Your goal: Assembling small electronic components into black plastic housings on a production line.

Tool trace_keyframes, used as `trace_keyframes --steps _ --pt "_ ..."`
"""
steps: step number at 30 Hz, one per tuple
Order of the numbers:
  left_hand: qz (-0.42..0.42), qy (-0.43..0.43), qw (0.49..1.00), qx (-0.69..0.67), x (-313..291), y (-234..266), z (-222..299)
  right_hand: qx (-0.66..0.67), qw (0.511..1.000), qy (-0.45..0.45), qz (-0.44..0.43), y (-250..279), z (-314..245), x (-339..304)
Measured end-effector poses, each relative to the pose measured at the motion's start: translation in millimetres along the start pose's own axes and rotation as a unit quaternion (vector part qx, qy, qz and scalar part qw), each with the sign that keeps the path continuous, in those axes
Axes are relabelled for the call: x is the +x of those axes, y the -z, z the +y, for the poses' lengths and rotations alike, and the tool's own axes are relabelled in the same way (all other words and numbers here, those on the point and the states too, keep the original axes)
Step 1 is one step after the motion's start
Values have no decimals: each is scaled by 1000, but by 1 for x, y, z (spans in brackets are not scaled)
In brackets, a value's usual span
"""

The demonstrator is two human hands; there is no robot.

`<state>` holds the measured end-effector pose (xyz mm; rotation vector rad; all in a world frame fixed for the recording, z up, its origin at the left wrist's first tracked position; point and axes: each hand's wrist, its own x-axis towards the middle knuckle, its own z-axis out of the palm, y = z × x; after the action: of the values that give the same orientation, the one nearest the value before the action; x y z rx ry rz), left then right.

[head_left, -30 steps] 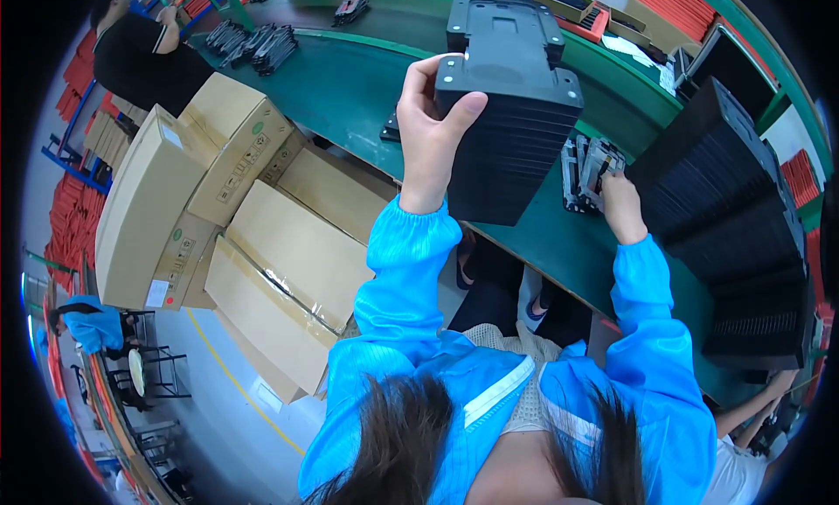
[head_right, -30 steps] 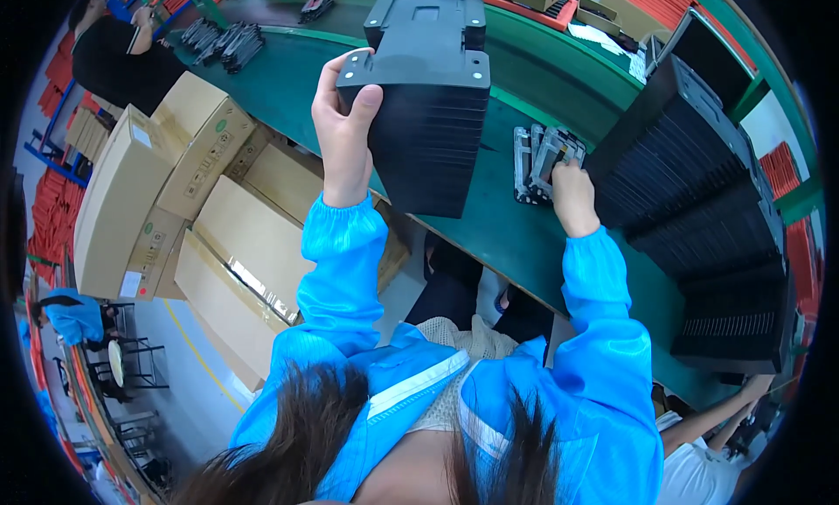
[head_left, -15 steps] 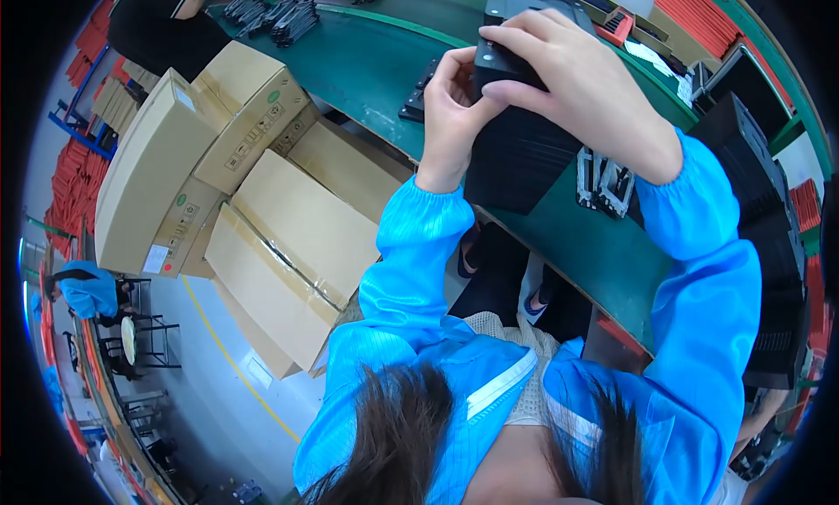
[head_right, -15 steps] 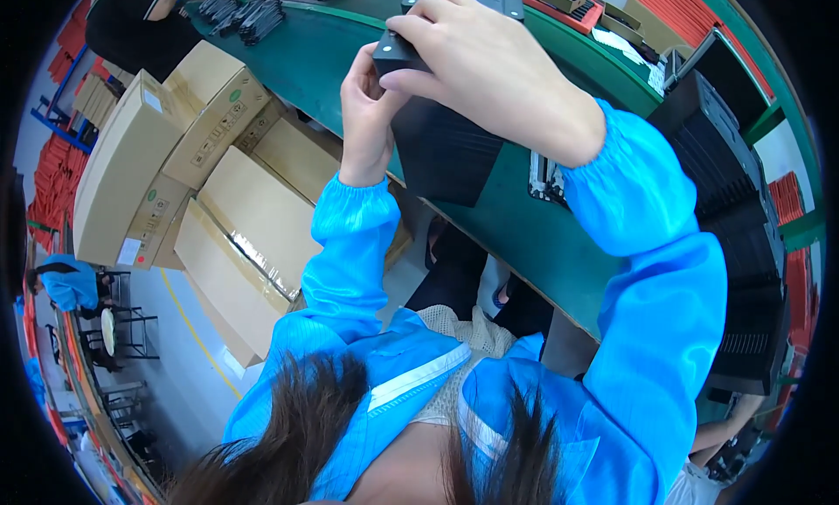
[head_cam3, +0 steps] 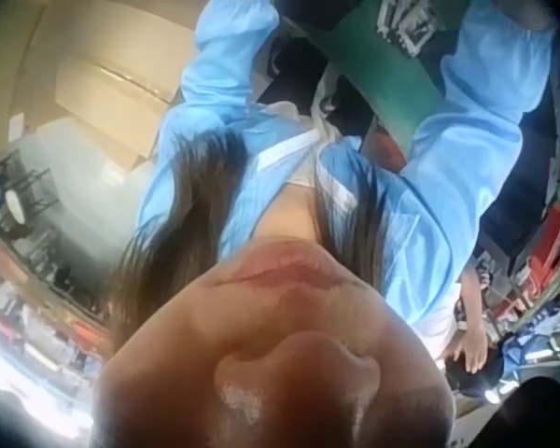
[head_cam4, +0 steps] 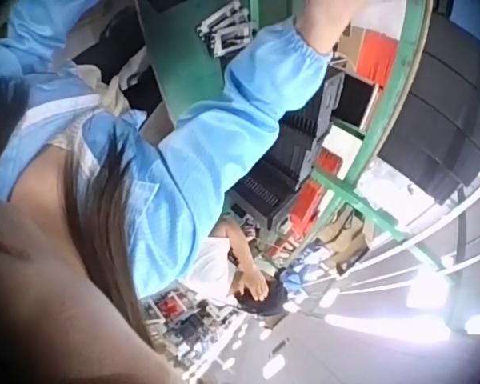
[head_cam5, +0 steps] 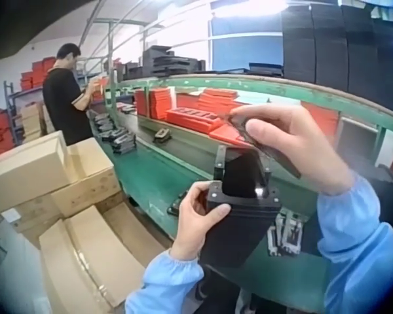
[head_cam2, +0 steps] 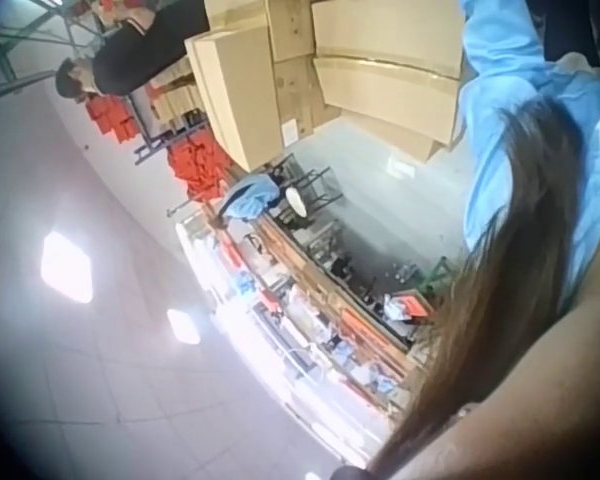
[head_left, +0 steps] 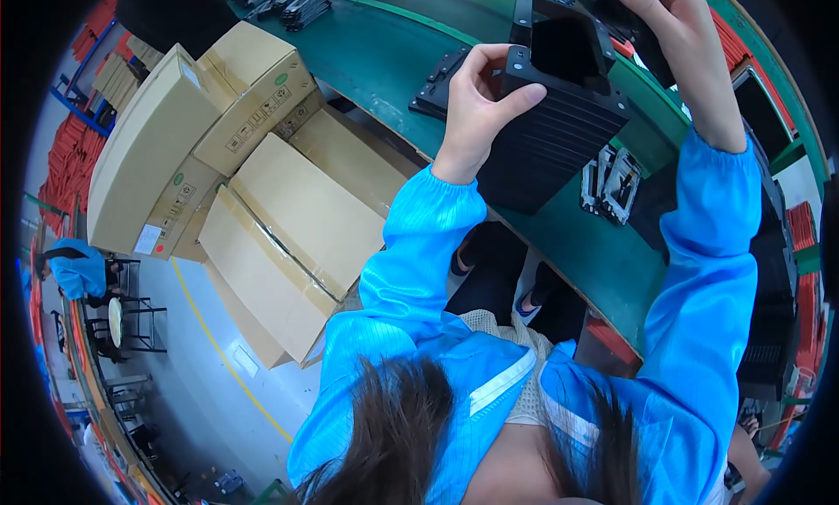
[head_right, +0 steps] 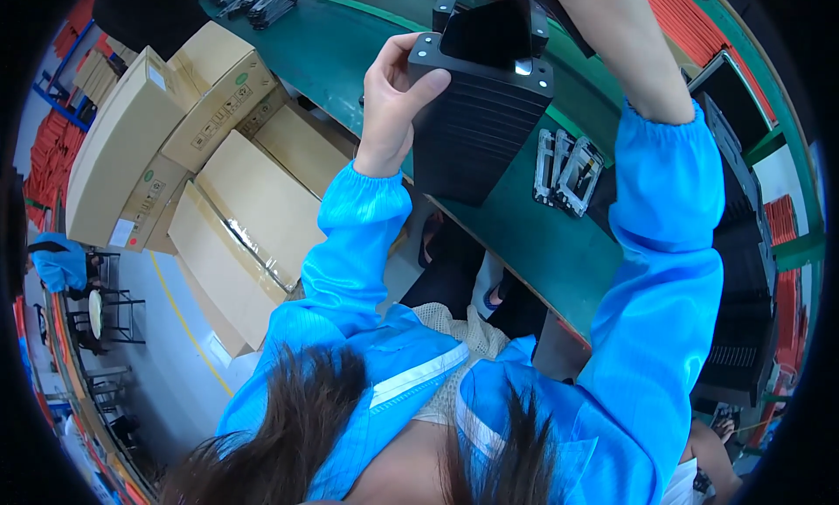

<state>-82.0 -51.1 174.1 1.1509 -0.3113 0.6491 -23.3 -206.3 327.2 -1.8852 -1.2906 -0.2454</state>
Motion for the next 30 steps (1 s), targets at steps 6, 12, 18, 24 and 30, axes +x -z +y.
trace_keyframes --steps 6,12,18,24,30 --pt "65 -63 996 27 -5 6 -4 95 994 49 -30 -26 -14 40" --pt "134 -203 954 177 19 13 24 126 976 28 -177 -52 -19 85" --pt "182 -177 951 177 46 22 28 21 978 75 -191 -104 21 106" --pt "293 -188 936 53 49 87 -48 -12 981 158 -109 -94 11 73" --pt "347 -73 934 -42 51 95 -122 59 997 52 1 -37 -23 -2"
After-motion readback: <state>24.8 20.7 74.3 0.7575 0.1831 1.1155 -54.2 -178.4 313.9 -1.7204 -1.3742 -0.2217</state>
